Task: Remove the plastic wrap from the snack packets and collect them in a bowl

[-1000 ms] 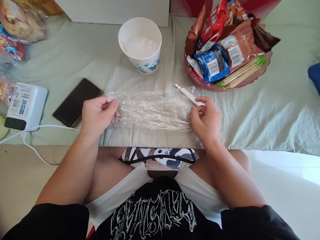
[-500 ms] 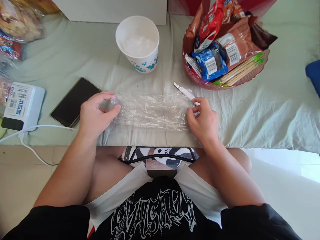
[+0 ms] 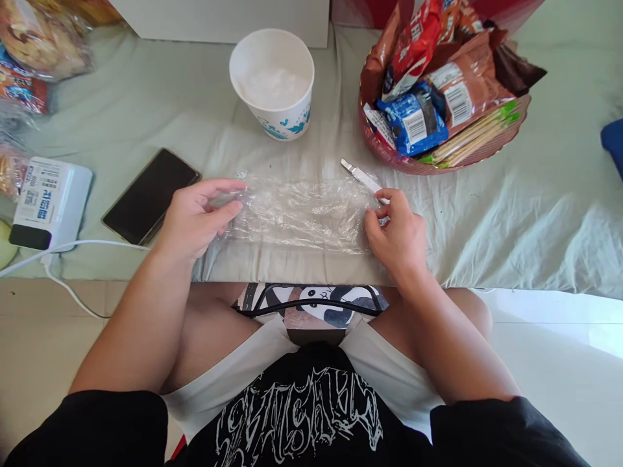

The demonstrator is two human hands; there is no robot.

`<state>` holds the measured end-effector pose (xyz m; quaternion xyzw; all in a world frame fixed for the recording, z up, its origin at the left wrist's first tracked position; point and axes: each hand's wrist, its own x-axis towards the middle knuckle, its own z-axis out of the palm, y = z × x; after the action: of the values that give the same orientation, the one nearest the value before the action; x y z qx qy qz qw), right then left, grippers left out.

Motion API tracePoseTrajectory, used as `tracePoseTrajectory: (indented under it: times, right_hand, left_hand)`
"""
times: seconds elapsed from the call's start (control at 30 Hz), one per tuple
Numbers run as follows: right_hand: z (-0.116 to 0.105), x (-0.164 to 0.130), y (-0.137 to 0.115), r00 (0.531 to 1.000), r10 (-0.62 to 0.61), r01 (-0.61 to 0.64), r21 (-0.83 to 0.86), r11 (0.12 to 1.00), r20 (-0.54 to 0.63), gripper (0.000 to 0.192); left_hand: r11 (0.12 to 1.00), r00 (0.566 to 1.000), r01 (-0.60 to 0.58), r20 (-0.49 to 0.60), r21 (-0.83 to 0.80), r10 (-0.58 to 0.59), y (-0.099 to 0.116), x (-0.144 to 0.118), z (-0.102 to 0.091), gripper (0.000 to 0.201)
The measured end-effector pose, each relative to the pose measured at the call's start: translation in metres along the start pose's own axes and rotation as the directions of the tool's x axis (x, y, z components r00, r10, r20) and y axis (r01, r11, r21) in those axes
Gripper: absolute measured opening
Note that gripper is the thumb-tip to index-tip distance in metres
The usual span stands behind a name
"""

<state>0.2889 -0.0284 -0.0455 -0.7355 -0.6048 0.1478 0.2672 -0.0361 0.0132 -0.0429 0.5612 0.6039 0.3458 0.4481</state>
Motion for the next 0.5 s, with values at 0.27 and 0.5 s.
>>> tracePoseTrajectory:
  times: [0.27,0.5]
  right_hand:
    - [-0.0007,0.0012,-0.0009,1.000,0.009,-0.009,-0.011,1.000,0.027,0.025]
    - [-0.0015,0.0032,-0.0022,0.998,0.026,-0.025,-0.007,1.000,0.062,0.026]
  left_hand:
    - [0.999,0.979,-0.001,-0.203,0.033,0.008,-0.0049,0.0076,0.0046,0.024]
    - [0.996,0.984,-0.065,-0.163,0.065,0.075,-0.0086,0.0083,0.0034,0.041]
